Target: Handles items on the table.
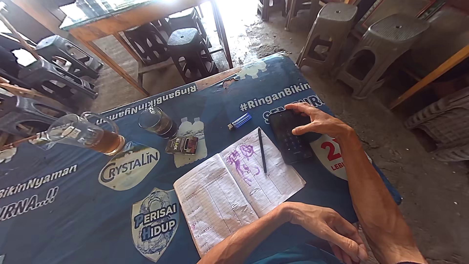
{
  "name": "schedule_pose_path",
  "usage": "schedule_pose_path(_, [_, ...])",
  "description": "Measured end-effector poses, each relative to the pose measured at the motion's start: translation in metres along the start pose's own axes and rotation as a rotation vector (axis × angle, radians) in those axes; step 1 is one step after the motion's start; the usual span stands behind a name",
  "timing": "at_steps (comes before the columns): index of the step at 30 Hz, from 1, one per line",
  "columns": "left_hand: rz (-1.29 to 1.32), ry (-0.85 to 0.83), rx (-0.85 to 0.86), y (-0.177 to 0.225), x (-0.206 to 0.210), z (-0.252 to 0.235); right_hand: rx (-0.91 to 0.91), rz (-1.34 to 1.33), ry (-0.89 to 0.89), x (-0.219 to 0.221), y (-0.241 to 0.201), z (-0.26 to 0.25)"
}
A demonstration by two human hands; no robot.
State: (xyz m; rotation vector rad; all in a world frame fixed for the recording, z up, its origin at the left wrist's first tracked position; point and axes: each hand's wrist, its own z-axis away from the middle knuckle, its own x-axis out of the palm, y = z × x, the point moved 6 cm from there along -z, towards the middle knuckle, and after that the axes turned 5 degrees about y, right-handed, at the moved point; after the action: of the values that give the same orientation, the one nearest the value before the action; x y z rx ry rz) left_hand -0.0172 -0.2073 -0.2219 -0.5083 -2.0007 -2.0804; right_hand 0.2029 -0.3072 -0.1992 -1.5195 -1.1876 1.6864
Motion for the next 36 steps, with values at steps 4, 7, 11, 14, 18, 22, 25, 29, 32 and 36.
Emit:
schedule_pose_path(4, [-0.004,-0.006,0.005,0.000,0.000,0.000,0.000,0.042,-0.023,0.001,-0.003,0.002])
schedule_pose_path(7, [0.002,-0.005,-0.004,0.000,0.000,0.000,0.021,0.079,-0.051,0.002,-0.002,0.004])
schedule_pose_path(11, [0.004,-0.012,0.004,-0.001,-0.001,-0.001,0.021,0.173,-0.127,0.005,0.007,-0.001])
schedule_pose_path(14, [0.000,-0.009,-0.003,0.000,0.000,0.000,-0.010,0.236,-0.125,0.010,-0.004,0.006])
schedule_pose_path(18, [0.003,-0.008,-0.008,0.000,0.000,0.000,-0.001,0.289,-0.144,0.013,-0.008,0.008])
schedule_pose_path(22, [-0.002,-0.011,-0.012,0.001,0.000,0.000,0.006,0.204,-0.147,0.008,0.002,0.003])
schedule_pose_path(25, [-0.023,-0.009,0.002,0.001,0.000,0.000,-0.018,0.111,-0.146,0.001,0.006,0.001])
schedule_pose_path(29, [-0.025,-0.013,0.005,0.001,0.000,0.000,0.010,0.088,-0.155,0.000,0.004,0.004])
schedule_pose_path(32, [-0.029,-0.011,-0.003,0.001,0.000,0.000,0.028,0.105,-0.164,0.000,0.006,0.003])
schedule_pose_path(36, [-0.012,-0.010,-0.001,0.001,0.000,0.000,0.047,0.138,-0.144,0.003,0.000,0.005])
